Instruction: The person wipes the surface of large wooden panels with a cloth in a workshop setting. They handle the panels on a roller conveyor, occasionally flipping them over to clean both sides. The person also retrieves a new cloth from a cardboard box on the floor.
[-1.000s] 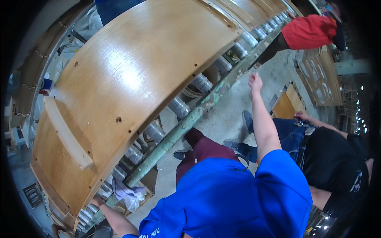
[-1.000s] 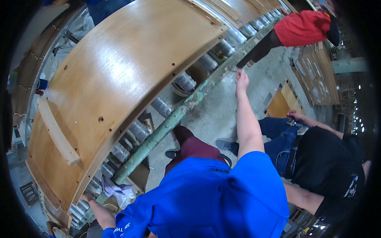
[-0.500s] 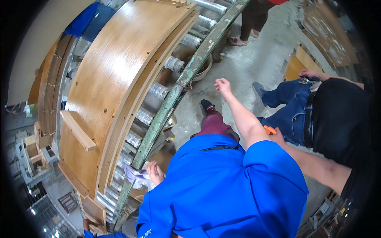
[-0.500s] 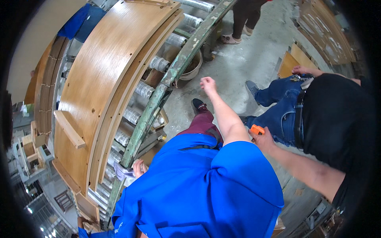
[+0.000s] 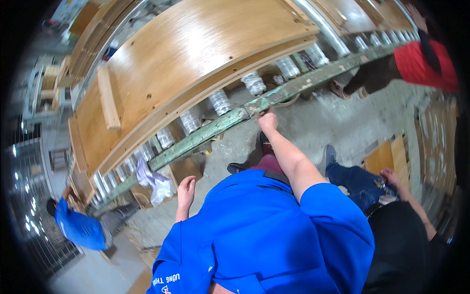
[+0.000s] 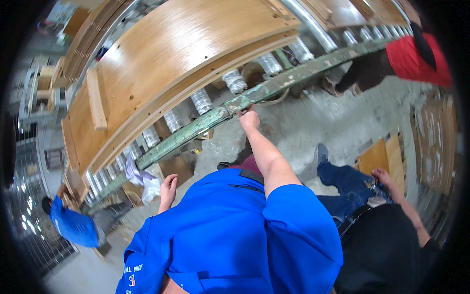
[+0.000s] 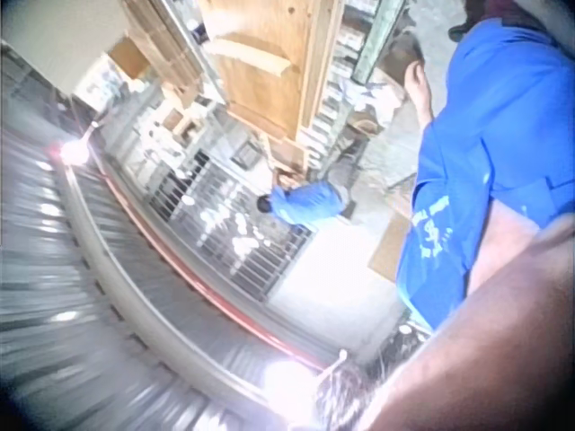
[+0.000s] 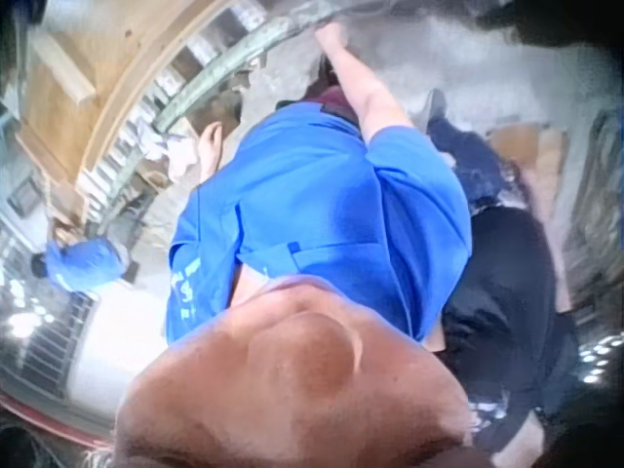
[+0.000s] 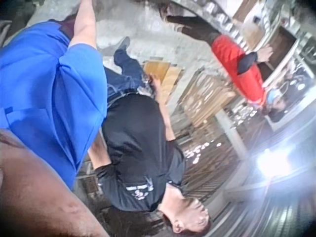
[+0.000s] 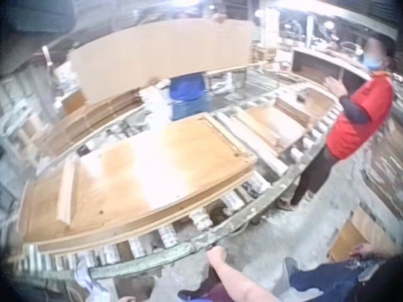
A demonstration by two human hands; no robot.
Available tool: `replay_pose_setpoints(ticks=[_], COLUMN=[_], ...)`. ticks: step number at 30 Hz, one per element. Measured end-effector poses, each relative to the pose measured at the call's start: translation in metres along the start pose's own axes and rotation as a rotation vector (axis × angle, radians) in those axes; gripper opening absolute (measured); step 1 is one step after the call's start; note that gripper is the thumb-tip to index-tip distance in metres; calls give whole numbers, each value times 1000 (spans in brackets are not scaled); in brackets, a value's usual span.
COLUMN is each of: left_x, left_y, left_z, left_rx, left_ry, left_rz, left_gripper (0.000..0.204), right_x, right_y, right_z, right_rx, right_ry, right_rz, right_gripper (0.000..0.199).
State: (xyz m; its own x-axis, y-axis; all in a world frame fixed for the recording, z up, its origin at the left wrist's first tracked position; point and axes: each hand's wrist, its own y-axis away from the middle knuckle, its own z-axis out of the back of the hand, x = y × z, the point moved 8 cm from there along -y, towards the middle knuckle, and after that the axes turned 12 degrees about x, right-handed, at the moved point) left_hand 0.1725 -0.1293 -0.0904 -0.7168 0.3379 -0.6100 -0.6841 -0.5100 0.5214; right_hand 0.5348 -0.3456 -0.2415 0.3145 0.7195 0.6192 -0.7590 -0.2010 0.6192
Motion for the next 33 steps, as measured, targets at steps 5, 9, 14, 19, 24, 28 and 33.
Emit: replay_pose_setpoints(ticks=[5, 9, 14, 19, 24, 28, 33], left_x=[11, 31, 65, 43, -24, -63, -55], left_y=[29, 28, 25, -5, -11, -4, -4], left_z=[-12, -8, 1, -32, -61, -35, -6], left_rx=[23, 34, 53, 393, 703, 557, 309], left_ry=[-7, 30, 182, 484, 704, 1048, 985], left_rz=[-75, -135, -60, -177, -168, -365, -475], left_gripper=[19, 19, 22, 31, 41, 40, 31], right_x=[-10, -23, -31, -15, 63, 139, 170], right_y=[-24, -26, 39, 137, 224, 294, 317], right_z=[-6, 23, -10, -30, -66, -75, -87], right_rx=[-58, -80, 115, 284, 381, 225, 154], right_ry=[-390, -501, -713, -607, -343, 101, 101], right_rz=[108, 239, 165, 319, 732, 1170, 1303], right_gripper=[27, 16, 25, 21, 15, 13, 16])
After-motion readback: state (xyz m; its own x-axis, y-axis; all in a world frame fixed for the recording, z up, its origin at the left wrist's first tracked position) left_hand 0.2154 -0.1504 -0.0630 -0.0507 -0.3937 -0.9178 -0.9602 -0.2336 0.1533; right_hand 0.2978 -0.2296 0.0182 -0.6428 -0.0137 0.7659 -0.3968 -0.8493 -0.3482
